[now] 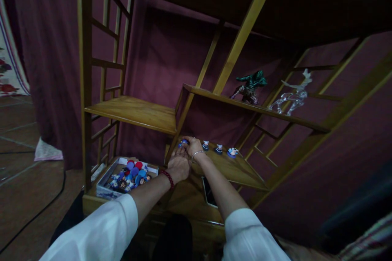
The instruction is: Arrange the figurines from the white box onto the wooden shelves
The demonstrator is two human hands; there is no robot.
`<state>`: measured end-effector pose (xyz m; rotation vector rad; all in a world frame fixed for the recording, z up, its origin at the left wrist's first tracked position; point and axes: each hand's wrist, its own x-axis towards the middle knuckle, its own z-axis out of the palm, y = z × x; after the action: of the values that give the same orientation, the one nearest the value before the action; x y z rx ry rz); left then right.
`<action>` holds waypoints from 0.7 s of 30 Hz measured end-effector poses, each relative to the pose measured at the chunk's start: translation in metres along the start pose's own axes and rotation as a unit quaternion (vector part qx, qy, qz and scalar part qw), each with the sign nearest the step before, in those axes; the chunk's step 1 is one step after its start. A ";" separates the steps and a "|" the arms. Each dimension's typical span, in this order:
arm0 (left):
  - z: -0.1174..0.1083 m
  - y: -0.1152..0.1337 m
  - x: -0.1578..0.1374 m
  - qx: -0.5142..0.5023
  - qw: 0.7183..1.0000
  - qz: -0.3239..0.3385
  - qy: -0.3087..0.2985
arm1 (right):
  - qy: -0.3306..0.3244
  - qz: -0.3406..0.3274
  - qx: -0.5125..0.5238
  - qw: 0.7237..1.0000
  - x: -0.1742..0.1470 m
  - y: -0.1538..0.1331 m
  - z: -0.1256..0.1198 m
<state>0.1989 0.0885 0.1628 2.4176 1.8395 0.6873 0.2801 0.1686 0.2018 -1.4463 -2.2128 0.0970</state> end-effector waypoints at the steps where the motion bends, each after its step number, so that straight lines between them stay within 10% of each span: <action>1: 0.001 0.000 0.000 -0.002 1.000 0.000 0.004 | -0.003 -0.007 -0.006 1.000 0.001 0.001 0.000; 21: 0.012 -0.003 0.002 -0.003 1.000 -0.002 0.027 | -0.050 -0.056 -0.130 0.989 0.001 -0.010 -0.009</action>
<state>0.2013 0.0940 0.1520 2.4153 1.8581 0.7626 0.2756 0.1634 0.2132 -1.4739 -2.4568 -0.1657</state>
